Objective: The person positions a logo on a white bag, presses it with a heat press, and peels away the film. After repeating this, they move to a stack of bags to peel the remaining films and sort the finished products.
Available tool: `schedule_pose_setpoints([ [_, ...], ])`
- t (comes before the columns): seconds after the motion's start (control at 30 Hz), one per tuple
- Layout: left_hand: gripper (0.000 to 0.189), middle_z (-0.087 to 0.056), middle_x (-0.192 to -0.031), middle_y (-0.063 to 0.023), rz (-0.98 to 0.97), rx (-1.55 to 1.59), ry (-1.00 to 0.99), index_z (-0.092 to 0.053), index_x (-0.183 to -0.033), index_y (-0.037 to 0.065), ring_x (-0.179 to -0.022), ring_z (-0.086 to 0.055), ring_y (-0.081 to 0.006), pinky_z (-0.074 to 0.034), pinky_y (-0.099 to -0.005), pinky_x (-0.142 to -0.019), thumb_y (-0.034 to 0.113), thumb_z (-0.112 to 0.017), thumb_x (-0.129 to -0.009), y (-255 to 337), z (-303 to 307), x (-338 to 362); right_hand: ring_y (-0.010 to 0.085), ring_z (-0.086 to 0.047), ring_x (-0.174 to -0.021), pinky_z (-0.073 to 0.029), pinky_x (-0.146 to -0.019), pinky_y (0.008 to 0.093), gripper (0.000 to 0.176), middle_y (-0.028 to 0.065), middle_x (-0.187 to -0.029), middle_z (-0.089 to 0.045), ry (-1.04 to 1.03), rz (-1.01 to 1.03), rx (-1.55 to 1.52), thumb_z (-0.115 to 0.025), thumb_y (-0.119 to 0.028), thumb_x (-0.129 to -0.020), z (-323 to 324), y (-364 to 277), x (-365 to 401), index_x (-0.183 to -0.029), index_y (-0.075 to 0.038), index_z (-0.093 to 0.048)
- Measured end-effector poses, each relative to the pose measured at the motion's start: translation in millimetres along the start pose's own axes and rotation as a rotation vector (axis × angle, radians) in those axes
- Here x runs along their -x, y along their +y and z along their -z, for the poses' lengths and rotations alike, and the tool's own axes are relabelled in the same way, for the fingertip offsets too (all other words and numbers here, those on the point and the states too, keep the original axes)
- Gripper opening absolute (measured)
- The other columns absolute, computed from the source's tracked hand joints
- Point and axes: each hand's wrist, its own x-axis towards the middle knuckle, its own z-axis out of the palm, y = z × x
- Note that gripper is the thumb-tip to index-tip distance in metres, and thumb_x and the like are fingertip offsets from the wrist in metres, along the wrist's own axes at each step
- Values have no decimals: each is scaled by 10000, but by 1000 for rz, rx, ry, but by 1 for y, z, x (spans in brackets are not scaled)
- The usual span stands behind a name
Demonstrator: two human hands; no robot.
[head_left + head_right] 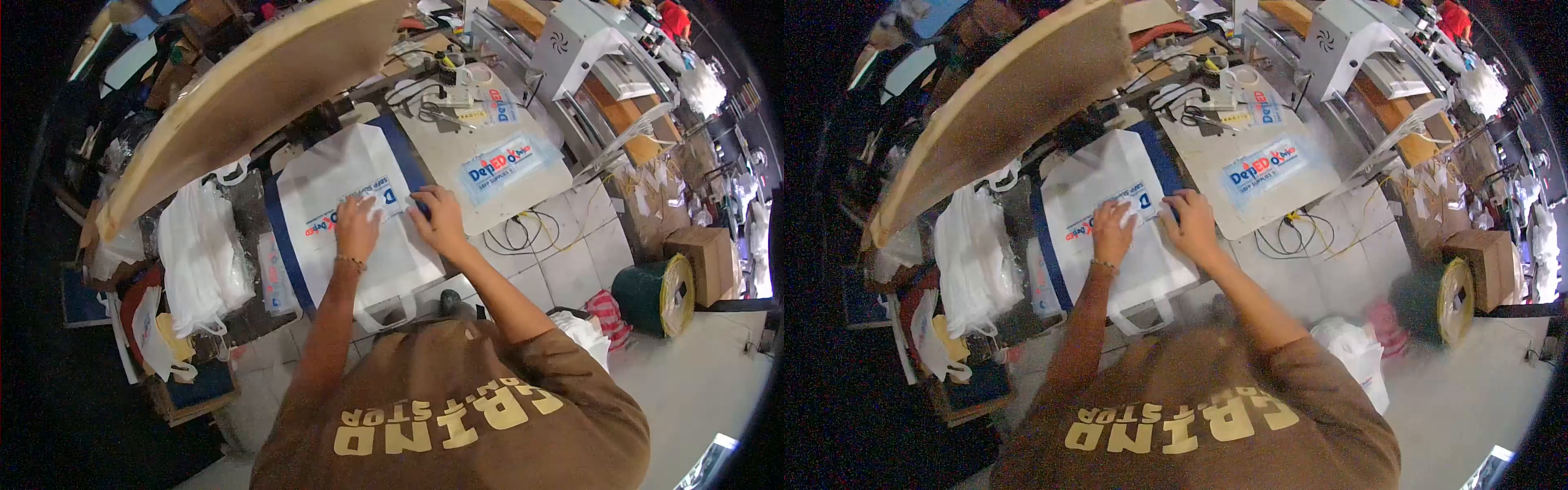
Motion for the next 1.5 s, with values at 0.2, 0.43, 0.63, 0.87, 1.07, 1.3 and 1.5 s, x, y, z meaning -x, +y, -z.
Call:
schedule_pose_setpoints([
  [0.2,236,-647,-985,-150,-100,31,-46,-738,-1030,50,-968,-608,-338,-483,-455,-897,62,-685,-800,-14,-25,-29,486,-421,-1317,-415,-1049,536,605,289,-1529,-341,39,181,266,-702,-390,-853,-13,6,19,-1390,-155,-555],
  [0.43,240,-691,-1045,-132,-213,190,-50,-714,-998,82,-1011,-619,-341,-463,-449,-960,22,-709,-766,-19,-25,-7,481,-433,-1311,-435,-1043,519,596,287,-1540,-321,13,177,152,-704,-348,-844,-12,17,17,-1380,-137,-551],
  [0.63,287,-654,-990,-122,-127,209,-276,-723,-964,68,-991,-583,-320,-485,-416,-865,-60,-748,-709,-116,73,30,507,-382,-1361,-388,-1100,523,603,324,-1561,-244,-54,122,66,-749,-319,-790,-6,26,6,-1349,-167,-581],
  [0.87,187,-639,-1036,-109,-254,308,-194,-723,-960,56,-1016,-586,-337,-472,-405,-917,42,-722,-774,-3,-16,-21,491,-410,-1352,-383,-1115,499,578,310,-1531,-307,-37,98,44,-734,-292,-783,-10,33,13,-1326,-163,-582],
  [1.07,183,-644,-1004,-124,-245,258,-328,-721,-980,46,-986,-601,-337,-474,-415,-897,67,-714,-799,-63,19,-5,443,-543,-1199,-457,-1033,482,426,253,-1336,-526,140,111,57,-627,-249,-834,-14,28,23,-1240,-120,-632],
  [1.3,210,-664,-991,-111,-136,108,-251,-740,-1005,60,-961,-613,-323,-490,-415,-861,103,-736,-800,-125,66,22,405,-568,-1180,-476,-1013,453,398,235,-1293,-549,137,101,55,-625,-288,-845,-14,35,17,-1209,-132,-662],
  [1.5,218,-692,-1111,-147,-256,274,-201,-761,-995,56,-1065,-613,-340,-480,-431,-953,155,-746,-801,-20,-23,-10,399,-559,-1200,-474,-1007,452,476,220,-1314,-540,91,25,132,-640,-307,-835,-16,25,20,-1285,-153,-619],
])
